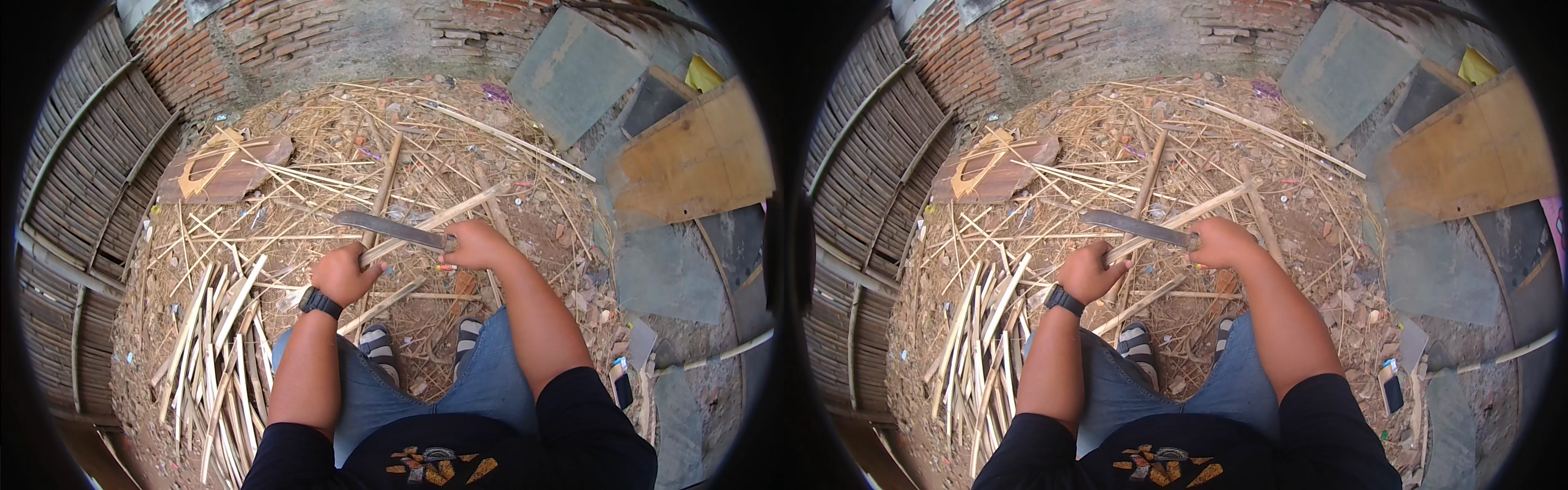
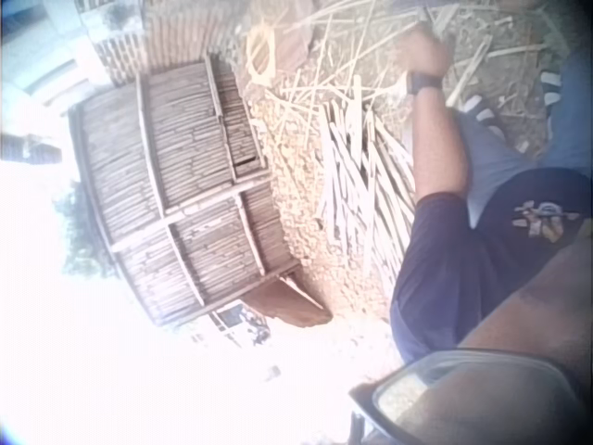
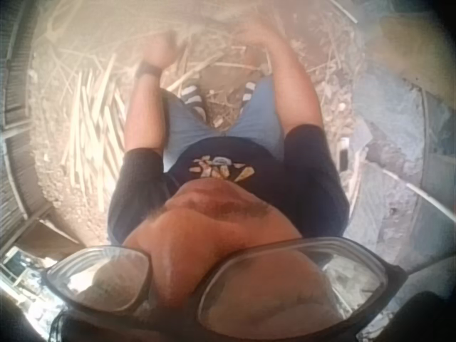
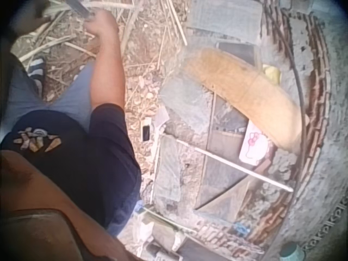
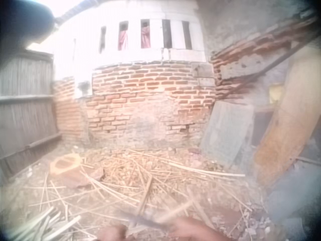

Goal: The person sits on the ground and uses a curved knife to shave thin strips from a bamboo stick. They hold the stick with their left hand and pull the knife along its length with their right hand, creating a pile of bamboo shavings on the ground.

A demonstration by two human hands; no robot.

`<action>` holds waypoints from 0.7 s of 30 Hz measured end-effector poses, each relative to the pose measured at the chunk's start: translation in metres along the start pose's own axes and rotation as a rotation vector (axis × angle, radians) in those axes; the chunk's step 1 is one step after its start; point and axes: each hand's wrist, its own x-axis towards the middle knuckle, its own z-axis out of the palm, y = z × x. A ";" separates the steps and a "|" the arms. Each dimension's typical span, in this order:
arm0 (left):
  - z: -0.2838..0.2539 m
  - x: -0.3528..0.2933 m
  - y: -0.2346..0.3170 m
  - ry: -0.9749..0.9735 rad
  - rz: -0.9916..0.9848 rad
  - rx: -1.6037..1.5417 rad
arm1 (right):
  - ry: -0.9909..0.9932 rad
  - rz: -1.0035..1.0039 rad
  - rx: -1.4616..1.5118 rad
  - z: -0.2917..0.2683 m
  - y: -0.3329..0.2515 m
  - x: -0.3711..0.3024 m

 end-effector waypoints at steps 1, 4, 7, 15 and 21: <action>0.001 0.000 0.002 -0.032 0.015 0.007 | 0.008 -0.037 -0.025 0.005 0.001 0.001; 0.001 0.000 0.005 -0.115 0.047 0.025 | -0.034 -0.054 -0.079 0.013 0.000 0.007; 0.004 0.001 0.003 -0.156 0.060 0.037 | -0.044 -0.064 -0.099 0.018 -0.002 0.010; 0.011 0.001 -0.007 -0.169 0.091 0.039 | -0.092 -0.016 -0.109 0.015 -0.017 0.007; 0.012 -0.001 -0.003 -0.213 0.109 0.082 | -0.106 -0.030 -0.177 0.025 -0.014 0.013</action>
